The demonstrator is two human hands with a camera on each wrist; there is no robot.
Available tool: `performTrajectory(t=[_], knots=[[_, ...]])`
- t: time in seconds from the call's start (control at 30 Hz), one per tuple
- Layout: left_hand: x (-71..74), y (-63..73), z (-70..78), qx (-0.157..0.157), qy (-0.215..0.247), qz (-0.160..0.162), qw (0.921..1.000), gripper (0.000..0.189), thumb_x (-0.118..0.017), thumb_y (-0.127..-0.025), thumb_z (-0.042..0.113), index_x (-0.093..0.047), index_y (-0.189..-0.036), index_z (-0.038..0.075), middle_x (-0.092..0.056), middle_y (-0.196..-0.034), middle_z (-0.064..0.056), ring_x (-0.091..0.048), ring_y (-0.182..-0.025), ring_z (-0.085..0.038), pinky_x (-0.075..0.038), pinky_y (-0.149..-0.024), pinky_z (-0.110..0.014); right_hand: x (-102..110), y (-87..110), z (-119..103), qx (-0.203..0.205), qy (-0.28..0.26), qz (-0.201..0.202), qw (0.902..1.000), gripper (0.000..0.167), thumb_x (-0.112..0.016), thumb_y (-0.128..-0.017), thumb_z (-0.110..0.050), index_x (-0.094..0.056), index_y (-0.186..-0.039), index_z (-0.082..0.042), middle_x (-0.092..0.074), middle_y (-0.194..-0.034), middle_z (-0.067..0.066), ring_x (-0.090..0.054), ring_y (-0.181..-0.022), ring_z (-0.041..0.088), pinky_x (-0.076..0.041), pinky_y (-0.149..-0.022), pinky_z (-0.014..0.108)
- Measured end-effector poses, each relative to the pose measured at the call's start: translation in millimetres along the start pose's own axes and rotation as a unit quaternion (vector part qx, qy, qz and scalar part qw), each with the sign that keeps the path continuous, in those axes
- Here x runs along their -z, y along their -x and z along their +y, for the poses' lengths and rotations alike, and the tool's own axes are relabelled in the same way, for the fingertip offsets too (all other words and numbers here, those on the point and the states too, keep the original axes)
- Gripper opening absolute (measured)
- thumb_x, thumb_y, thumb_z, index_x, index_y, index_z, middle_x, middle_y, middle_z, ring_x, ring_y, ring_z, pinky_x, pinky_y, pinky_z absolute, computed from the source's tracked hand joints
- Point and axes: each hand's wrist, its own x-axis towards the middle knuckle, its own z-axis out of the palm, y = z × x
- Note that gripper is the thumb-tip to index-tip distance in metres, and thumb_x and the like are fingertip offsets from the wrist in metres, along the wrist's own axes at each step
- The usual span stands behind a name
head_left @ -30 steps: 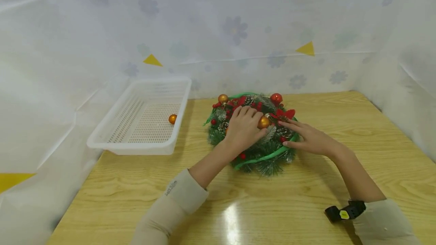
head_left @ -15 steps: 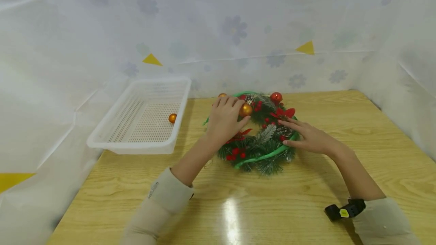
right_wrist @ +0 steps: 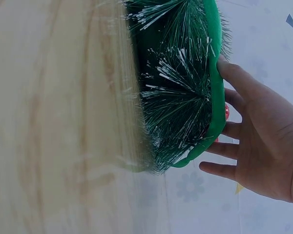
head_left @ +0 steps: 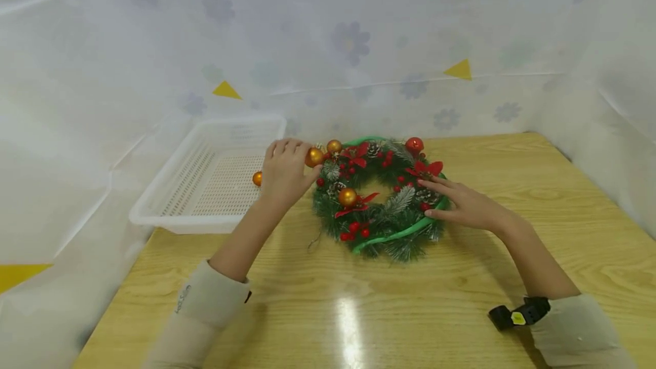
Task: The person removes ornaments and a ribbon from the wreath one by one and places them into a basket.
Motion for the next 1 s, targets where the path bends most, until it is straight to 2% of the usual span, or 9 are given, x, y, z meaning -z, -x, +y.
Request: performTrajectory(t=[0.13,0.27,0.5,0.7,0.87,1.0], knots=[[1.9,5.3,-20.6,0.014,-0.002,0.04,0.9991,0.04,-0.067,-0.083,0.036,-0.063,-0.107,0.005,-0.06,-0.107,-0.012,-0.049,-0.107,-0.03,-0.034,-0.097,-0.042,-0.1,0.1,-0.4,-0.003,0.002,0.001,1.0,0.07,-0.057,-0.089,-0.042,-0.028,-0.145,-0.013,-0.018,-0.146,0.026,-0.02,-0.127,0.051,-0.024,-0.09,0.07],[4.8,11.1,-39.1,0.035,0.0,0.048,0.9982,0.041,-0.068,-0.082,0.034,-0.063,-0.107,0.002,-0.06,-0.106,-0.014,-0.049,-0.106,-0.033,-0.034,-0.096,-0.044,-0.6,1.1,-0.1,-0.004,0.005,0.001,1.0,0.07,-0.057,-0.089,-0.042,-0.028,-0.145,-0.013,-0.018,-0.146,0.025,-0.02,-0.127,0.051,-0.025,-0.09,0.069],[8.7,20.8,-67.4,0.074,0.004,0.009,0.9972,0.045,-0.067,-0.084,0.032,-0.059,-0.112,-0.002,-0.057,-0.11,-0.019,-0.045,-0.109,-0.036,-0.032,-0.097,-0.047,-1.5,3.2,1.4,-0.008,0.005,0.005,0.9999,0.07,-0.057,-0.089,-0.043,-0.028,-0.146,-0.015,-0.019,-0.146,0.024,-0.018,-0.127,0.05,-0.024,-0.09,0.07],[1.6,27.9,-92.9,0.098,0.0,-0.016,0.995,0.045,-0.064,-0.085,0.029,-0.057,-0.113,-0.005,-0.055,-0.113,-0.022,-0.043,-0.11,-0.039,-0.03,-0.098,-0.048,-1.5,3.6,1.9,-0.007,0.005,0.009,0.9999,0.07,-0.057,-0.089,-0.043,-0.028,-0.145,-0.015,-0.019,-0.146,0.025,-0.019,-0.127,0.051,-0.024,-0.09,0.069],[-7.5,33.4,-108.6,0.083,-0.04,-0.035,0.9951,0.044,-0.062,-0.086,0.029,-0.056,-0.111,-0.007,-0.054,-0.112,-0.024,-0.044,-0.11,-0.04,-0.031,-0.097,-0.049,-0.6,3.8,0.9,-0.01,0.009,0.006,0.9999,0.07,-0.057,-0.089,-0.043,-0.028,-0.146,-0.015,-0.019,-0.146,0.025,-0.019,-0.127,0.051,-0.024,-0.09,0.07],[-13.9,36.4,-118.9,0.061,-0.076,-0.065,0.9931,0.044,-0.062,-0.087,0.031,-0.056,-0.109,-0.007,-0.054,-0.112,-0.024,-0.045,-0.109,-0.039,-0.032,-0.097,-0.049,-0.5,3.9,0.5,-0.012,0.005,0.003,0.9999,0.069,-0.057,-0.089,-0.043,-0.028,-0.146,-0.015,-0.019,-0.146,0.024,-0.018,-0.127,0.05,-0.024,-0.09,0.069]])
